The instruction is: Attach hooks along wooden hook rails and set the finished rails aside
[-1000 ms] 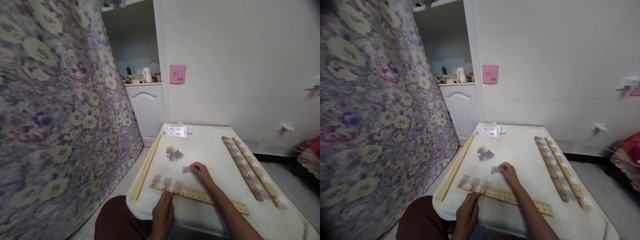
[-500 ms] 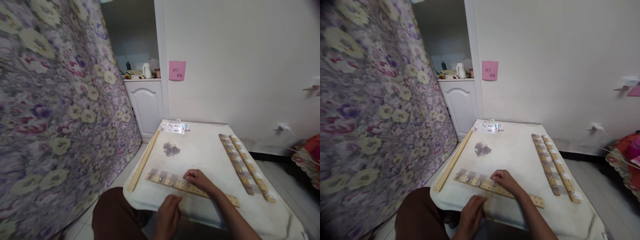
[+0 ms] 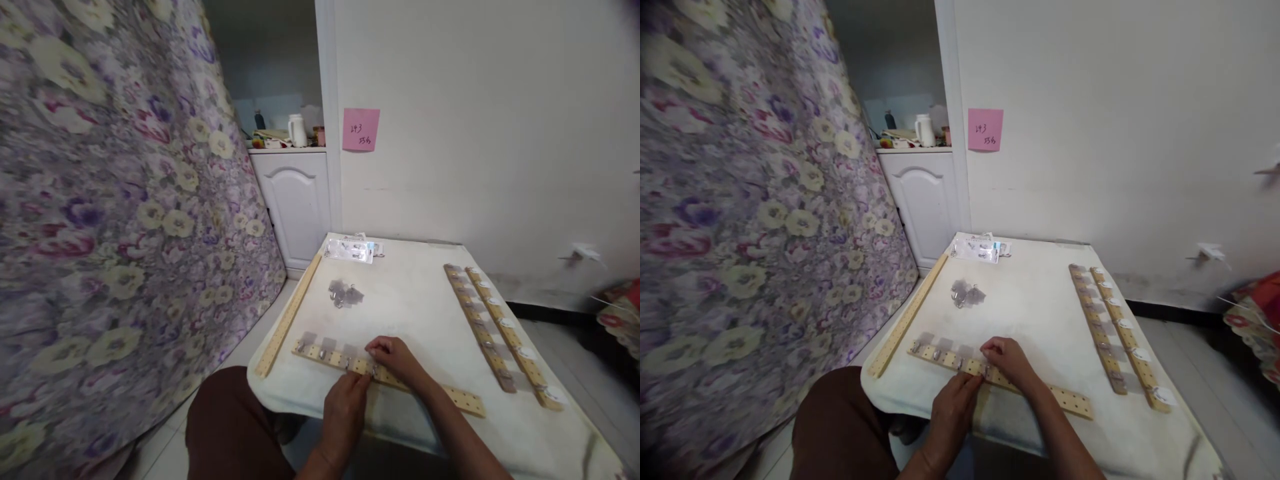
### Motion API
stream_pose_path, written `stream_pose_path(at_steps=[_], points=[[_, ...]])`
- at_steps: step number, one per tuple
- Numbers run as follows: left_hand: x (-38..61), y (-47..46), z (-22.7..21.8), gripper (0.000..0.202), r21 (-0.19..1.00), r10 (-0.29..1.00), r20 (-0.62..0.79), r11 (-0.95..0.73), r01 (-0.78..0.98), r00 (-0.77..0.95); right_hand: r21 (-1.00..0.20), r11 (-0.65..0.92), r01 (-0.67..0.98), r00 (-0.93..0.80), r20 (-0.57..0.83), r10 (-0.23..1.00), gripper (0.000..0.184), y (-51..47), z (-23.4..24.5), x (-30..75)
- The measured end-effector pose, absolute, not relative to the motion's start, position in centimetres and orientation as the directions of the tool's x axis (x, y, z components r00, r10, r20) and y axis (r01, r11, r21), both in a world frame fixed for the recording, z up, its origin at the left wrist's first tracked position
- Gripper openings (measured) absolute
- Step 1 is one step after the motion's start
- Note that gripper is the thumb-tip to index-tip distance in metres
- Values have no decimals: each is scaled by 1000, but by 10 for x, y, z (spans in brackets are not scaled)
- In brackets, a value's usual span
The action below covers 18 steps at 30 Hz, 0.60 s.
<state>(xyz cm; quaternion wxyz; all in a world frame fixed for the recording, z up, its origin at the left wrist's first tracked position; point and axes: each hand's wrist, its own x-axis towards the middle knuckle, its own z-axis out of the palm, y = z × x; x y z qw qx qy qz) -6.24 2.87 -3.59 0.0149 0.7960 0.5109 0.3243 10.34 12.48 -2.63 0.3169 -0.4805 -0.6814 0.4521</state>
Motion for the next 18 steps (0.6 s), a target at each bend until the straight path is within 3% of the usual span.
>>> stream_pose_path(at_steps=[5, 18], points=[[-62, 29, -40, 31, 283, 787, 546, -497, 820, 288, -884, 156, 441, -310, 14, 951, 22, 124, -26, 102], [-64, 28, -44, 37, 279, 776, 557, -509, 814, 295, -875, 152, 459, -283, 19, 959, 22, 121, -25, 103]])
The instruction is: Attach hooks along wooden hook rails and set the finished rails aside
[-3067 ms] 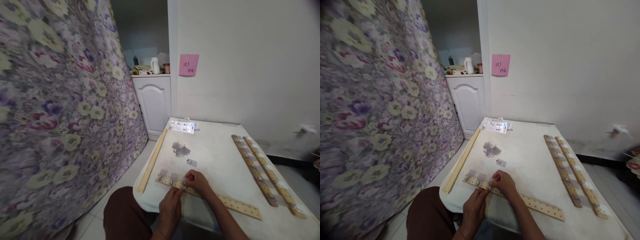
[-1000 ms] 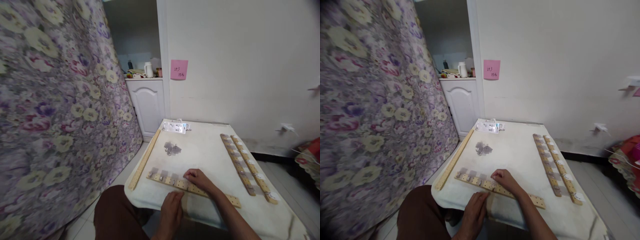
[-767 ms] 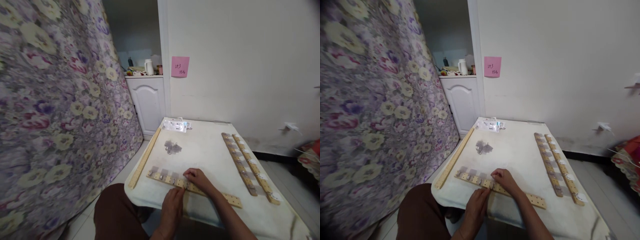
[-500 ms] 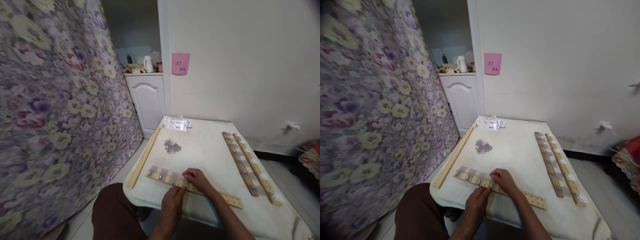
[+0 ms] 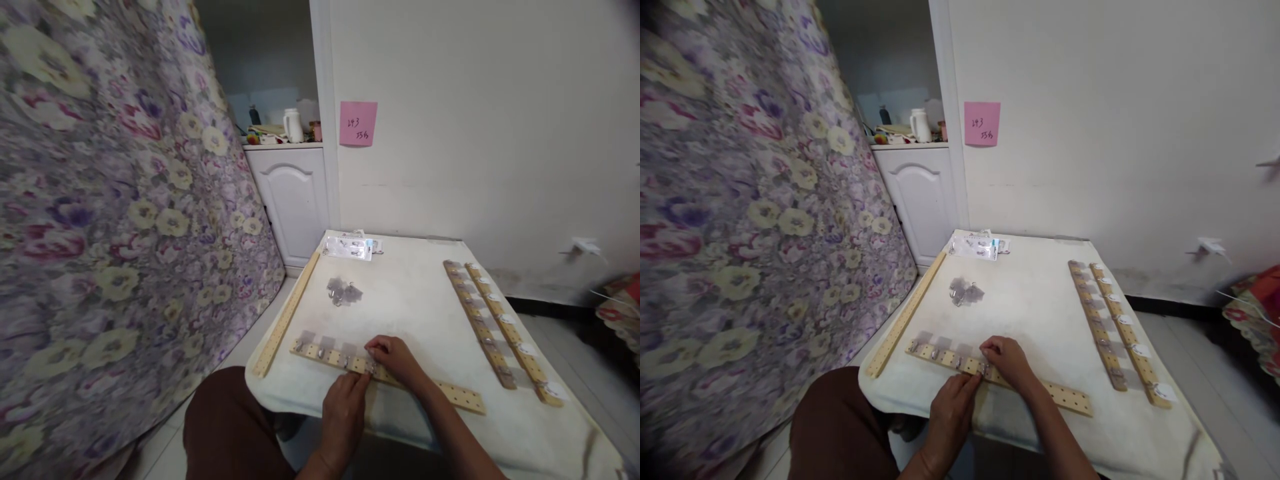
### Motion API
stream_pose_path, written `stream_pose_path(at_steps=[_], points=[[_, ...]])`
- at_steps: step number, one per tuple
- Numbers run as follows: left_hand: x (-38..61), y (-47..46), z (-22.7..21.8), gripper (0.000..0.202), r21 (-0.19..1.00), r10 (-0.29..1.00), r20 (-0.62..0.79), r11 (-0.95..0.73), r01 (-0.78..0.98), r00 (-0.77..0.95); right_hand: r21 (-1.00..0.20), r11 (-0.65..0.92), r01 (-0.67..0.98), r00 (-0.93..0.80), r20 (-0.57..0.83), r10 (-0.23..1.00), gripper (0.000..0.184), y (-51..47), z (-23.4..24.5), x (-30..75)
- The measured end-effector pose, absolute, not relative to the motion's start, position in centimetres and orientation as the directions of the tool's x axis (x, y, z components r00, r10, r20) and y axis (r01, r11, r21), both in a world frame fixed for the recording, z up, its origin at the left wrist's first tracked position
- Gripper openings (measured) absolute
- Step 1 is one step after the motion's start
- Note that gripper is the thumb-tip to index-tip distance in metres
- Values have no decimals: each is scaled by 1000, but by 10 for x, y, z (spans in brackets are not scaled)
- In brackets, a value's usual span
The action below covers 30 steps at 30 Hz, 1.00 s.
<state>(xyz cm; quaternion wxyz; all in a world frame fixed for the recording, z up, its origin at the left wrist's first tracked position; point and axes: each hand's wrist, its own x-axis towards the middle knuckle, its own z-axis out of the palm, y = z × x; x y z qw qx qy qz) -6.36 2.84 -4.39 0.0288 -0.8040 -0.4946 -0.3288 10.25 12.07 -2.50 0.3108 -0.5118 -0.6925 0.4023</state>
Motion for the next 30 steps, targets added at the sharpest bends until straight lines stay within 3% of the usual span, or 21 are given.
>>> stream_pose_path(at_steps=[30], points=[[-66, 26, -44, 40, 286, 773, 565, -511, 810, 288, -948, 65, 311, -276, -25, 961, 19, 124, -25, 100]])
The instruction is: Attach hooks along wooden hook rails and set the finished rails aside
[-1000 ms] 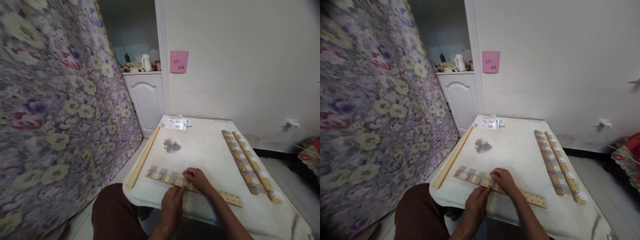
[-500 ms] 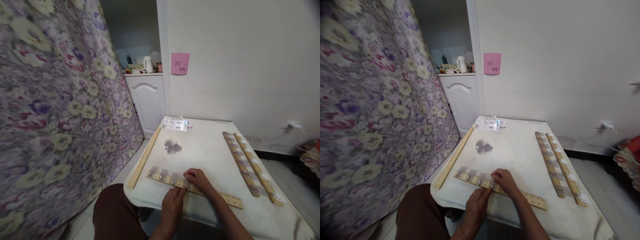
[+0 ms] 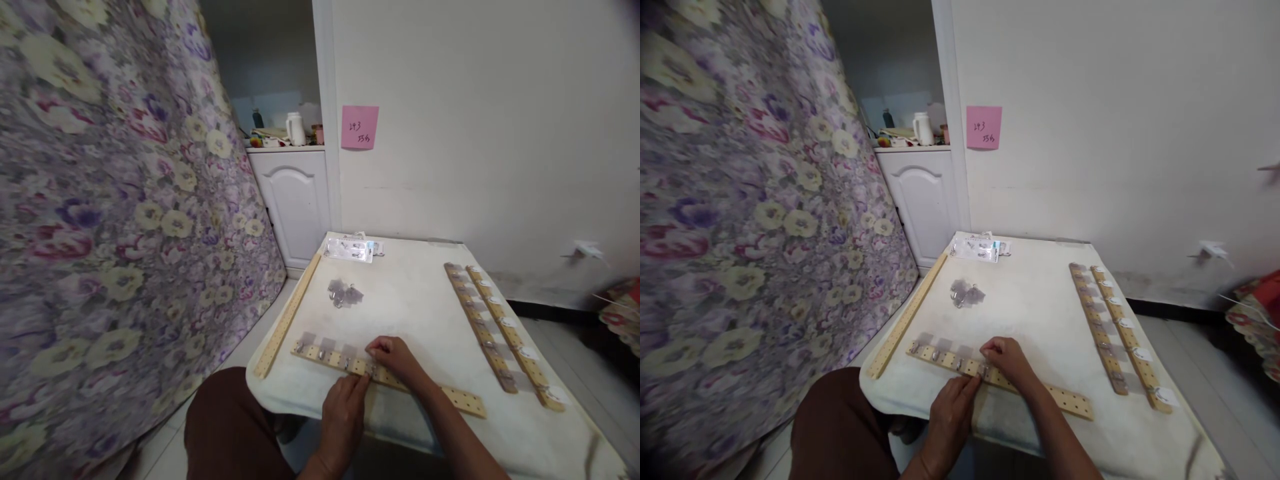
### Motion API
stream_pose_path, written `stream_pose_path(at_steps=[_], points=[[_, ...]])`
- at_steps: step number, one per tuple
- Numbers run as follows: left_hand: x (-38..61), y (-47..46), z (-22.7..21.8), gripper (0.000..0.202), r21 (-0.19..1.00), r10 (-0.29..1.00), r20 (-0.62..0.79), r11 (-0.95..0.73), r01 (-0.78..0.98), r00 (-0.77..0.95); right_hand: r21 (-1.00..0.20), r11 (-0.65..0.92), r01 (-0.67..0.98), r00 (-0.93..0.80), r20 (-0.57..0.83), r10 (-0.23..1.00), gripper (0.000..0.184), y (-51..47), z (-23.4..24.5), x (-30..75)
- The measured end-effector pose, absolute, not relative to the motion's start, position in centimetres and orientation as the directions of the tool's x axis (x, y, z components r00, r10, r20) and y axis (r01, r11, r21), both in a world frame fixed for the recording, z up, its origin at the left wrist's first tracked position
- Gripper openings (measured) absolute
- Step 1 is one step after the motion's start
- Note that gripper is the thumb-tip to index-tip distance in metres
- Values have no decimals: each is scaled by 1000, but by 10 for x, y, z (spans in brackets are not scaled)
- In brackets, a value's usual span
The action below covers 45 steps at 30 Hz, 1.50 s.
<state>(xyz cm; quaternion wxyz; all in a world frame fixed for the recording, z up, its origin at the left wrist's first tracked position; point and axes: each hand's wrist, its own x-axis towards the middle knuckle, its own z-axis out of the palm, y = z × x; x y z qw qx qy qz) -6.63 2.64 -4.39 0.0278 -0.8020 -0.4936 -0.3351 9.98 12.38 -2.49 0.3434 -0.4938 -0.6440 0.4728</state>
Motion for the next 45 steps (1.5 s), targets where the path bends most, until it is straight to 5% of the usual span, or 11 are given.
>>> stream_pose_path(at_steps=[28, 45], points=[[-66, 25, -42, 42, 294, 823, 488, -469, 833, 292, -863, 187, 469, -313, 36, 949, 21, 120, -22, 101], [-66, 26, -40, 45, 322, 849, 442, -451, 832, 289, -951, 108, 290, -387, -13, 922, 32, 124, -35, 108]])
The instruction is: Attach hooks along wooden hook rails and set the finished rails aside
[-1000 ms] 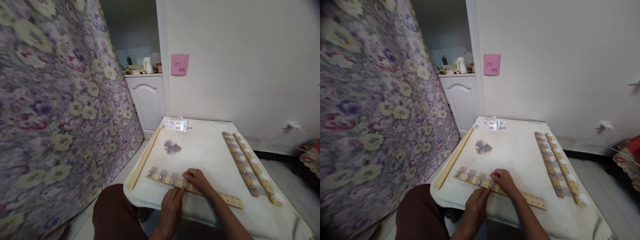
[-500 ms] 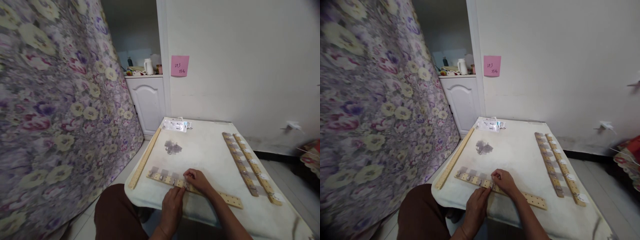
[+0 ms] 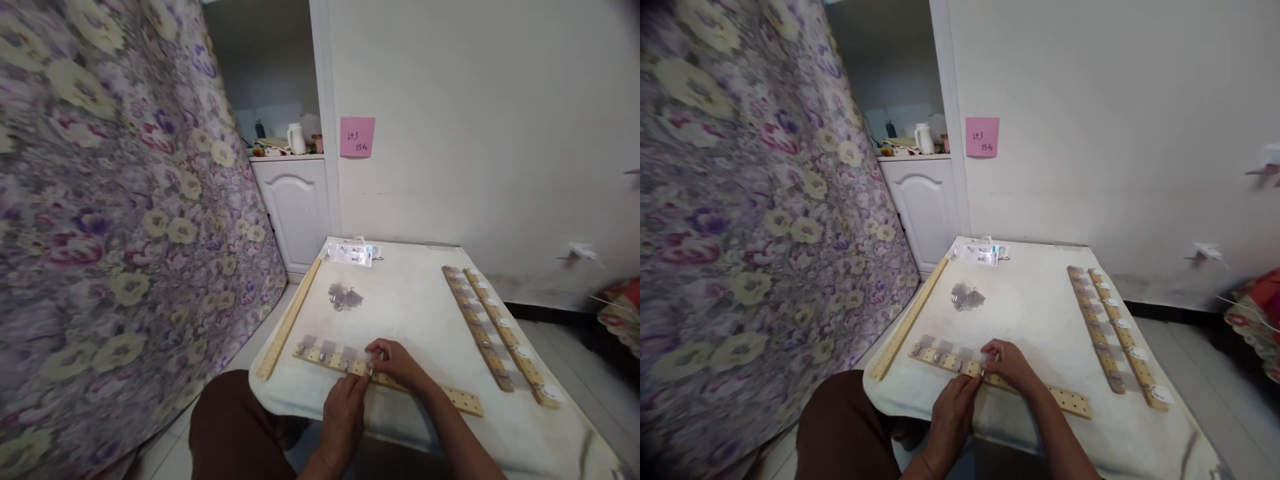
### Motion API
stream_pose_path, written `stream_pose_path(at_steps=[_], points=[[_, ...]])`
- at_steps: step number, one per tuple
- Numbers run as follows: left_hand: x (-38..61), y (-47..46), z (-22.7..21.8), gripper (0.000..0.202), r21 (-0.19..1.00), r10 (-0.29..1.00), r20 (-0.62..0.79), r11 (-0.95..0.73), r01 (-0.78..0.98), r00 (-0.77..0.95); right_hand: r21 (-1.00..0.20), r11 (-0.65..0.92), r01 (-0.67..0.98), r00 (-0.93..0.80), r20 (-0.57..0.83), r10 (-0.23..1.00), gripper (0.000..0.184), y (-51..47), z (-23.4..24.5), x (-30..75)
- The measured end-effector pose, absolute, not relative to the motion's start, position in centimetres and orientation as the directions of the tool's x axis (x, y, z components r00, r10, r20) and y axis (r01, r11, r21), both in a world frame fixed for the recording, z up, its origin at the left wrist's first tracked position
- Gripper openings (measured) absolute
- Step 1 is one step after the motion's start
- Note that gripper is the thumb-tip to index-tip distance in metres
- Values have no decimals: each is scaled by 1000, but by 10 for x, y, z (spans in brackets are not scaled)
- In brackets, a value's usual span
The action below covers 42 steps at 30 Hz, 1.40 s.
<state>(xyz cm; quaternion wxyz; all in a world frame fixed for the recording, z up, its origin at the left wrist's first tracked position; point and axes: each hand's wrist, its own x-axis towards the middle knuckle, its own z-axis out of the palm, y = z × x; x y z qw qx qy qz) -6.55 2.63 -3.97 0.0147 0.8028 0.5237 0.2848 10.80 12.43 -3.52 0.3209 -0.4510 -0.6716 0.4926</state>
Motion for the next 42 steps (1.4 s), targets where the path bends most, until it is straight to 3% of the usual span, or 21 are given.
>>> stream_pose_path(at_steps=[9, 17, 21, 25, 30, 33, 42], points=[[-66, 27, -42, 43, 309, 838, 452, -468, 828, 306, -979, -50, 196, -382, -123, 916, 35, 132, -38, 103], [-67, 26, -42, 50, 352, 852, 447, -450, 821, 275, -974, 32, 224, -399, -62, 915, 37, 125, -31, 108], [-68, 25, -43, 51, 367, 861, 438, -435, 822, 260, -956, 64, 285, -326, -34, 945, 33, 122, -27, 108], [-72, 26, -49, 54, 355, 826, 490, -481, 802, 278, -884, 134, 447, -210, 42, 977, 28, 108, -22, 121], [-74, 27, -59, 47, 363, 797, 558, -485, 796, 231, -711, 259, 653, -277, 94, 956, 32, 77, -18, 142], [-73, 25, -61, 46, 378, 804, 554, -474, 795, 217, -647, 253, 719, -265, 81, 961, 26, 65, -14, 141], [-71, 21, -50, 28, 424, 851, 483, -434, 795, 206, -668, 160, 727, -180, 40, 983, 17, 70, -10, 120]])
